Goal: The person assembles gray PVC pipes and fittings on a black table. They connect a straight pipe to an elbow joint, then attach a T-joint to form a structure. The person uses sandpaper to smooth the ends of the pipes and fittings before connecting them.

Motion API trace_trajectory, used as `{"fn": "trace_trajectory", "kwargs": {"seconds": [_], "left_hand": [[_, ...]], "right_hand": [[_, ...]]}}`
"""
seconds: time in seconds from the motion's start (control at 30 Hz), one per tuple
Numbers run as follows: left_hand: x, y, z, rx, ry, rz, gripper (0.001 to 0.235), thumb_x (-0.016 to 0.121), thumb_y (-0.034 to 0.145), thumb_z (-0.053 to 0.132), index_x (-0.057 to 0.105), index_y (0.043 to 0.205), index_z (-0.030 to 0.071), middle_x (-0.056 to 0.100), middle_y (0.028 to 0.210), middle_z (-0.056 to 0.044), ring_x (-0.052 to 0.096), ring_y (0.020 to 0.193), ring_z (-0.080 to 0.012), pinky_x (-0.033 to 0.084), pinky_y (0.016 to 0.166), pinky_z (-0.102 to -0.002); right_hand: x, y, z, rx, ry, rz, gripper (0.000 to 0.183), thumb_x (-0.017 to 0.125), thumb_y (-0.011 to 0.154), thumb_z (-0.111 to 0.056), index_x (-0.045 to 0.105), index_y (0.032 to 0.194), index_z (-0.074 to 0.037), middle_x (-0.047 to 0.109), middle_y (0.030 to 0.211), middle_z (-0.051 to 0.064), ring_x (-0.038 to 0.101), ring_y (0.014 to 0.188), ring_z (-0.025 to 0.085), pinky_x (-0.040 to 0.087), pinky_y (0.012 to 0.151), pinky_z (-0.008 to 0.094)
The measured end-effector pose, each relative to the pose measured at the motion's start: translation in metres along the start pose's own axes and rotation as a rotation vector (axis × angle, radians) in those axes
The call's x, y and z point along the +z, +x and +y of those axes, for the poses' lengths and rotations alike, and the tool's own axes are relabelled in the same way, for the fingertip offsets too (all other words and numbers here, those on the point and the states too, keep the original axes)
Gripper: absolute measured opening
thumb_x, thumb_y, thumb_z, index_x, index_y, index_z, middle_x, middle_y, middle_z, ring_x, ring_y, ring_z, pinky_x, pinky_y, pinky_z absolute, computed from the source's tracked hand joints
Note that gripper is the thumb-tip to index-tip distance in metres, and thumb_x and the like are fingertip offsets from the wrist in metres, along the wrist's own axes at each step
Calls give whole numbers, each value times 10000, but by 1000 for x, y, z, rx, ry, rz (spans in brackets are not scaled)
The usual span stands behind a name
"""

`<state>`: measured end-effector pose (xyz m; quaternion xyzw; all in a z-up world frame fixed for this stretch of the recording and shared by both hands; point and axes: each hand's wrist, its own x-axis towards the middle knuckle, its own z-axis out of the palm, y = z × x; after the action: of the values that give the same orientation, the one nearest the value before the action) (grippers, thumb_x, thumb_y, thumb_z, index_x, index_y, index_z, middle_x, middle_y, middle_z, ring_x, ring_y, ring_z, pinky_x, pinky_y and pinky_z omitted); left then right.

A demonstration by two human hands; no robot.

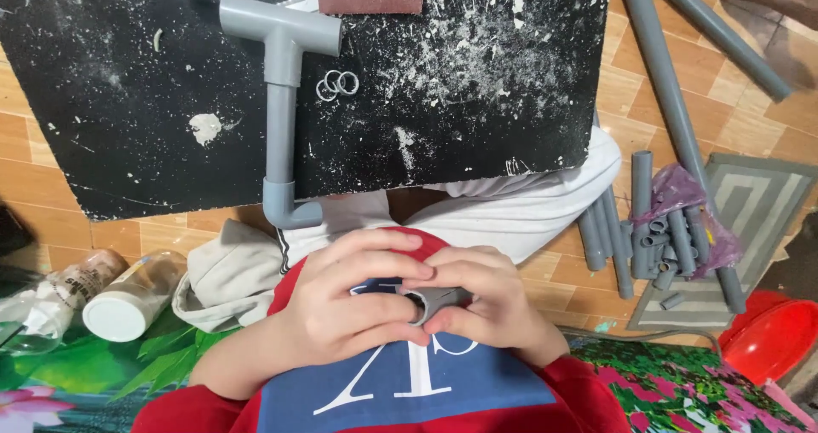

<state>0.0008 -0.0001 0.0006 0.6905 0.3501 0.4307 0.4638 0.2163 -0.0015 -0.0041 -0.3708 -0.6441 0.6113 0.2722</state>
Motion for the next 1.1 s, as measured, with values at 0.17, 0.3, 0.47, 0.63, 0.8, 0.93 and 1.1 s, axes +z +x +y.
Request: {"fn": "trace_trajectory", "kwargs": {"seconds": [0.17, 0.3, 0.47, 0.63, 0.8, 0.93, 1.1], "left_hand": [[1, 6, 4, 5, -31, -6, 123, 796, 785, 141, 697, 786, 68, 642, 1079, -24, 559, 1173, -292, 531, 962, -406], [3, 11, 3, 57, -15, -6, 107, 781, 814, 114, 701, 806, 44, 641, 1066, -16, 568, 1150, -288, 543, 953, -416], [7, 4, -2, 43, 21, -1, 116, 815, 791, 119, 724, 843, 71, 646, 1095, -8, 506, 1201, -288, 417, 1095, -492], [10, 0, -21, -159, -13, -28, 147, 767, 782, 214, 709, 808, 81, 532, 1328, -129, 437, 1340, -363, 394, 1101, -466], [21, -23, -58, -378, -375, 224, 177, 522, 978, 159, 494, 845, 46, 767, 1057, -186, 751, 919, -366, 553, 786, -456], [23, -42, -83, -526, -830, 396, 124, 370, 1047, 200, 406, 1055, 82, 688, 963, -180, 722, 827, -249, 584, 745, -347], [17, -47, -88, -611, -965, 438, 247, 419, 1022, 182, 382, 1249, 91, 629, 927, -165, 614, 734, -204, 549, 653, -320]], "right_hand": [[3, -6, 1, -4, 42, 69, 325, 697, 838, -270, 638, 970, 21, 680, 908, 125, 593, 688, 179, 490, 625, 271], [5, -10, -3, 39, 28, 104, 323, 682, 852, -282, 649, 975, 15, 684, 910, 114, 611, 725, 173, 509, 662, 266], [8, -14, 5, 18, 93, 147, 362, 642, 906, -300, 634, 1009, 46, 668, 929, 148, 595, 745, 188, 504, 682, 272], [1, 0, 38, -81, -104, 238, 410, 471, 973, -343, 627, 1082, 20, 669, 1045, 158, 620, 890, 250, 499, 814, 341], [-60, 69, 68, -196, -483, 485, 309, 418, 1052, -146, 654, 1155, 26, 680, 1099, 208, 630, 1075, 417, 474, 948, 504], [-105, 128, 88, -64, -951, 506, 392, 528, 958, 73, 539, 1347, 22, 550, 1365, 195, 462, 1310, 377, 348, 1117, 491], [-140, 171, 118, -48, -1183, 279, 569, 717, 917, -87, 476, 1432, -87, 532, 1451, 104, 328, 1403, 379, 330, 1155, 472]]}}
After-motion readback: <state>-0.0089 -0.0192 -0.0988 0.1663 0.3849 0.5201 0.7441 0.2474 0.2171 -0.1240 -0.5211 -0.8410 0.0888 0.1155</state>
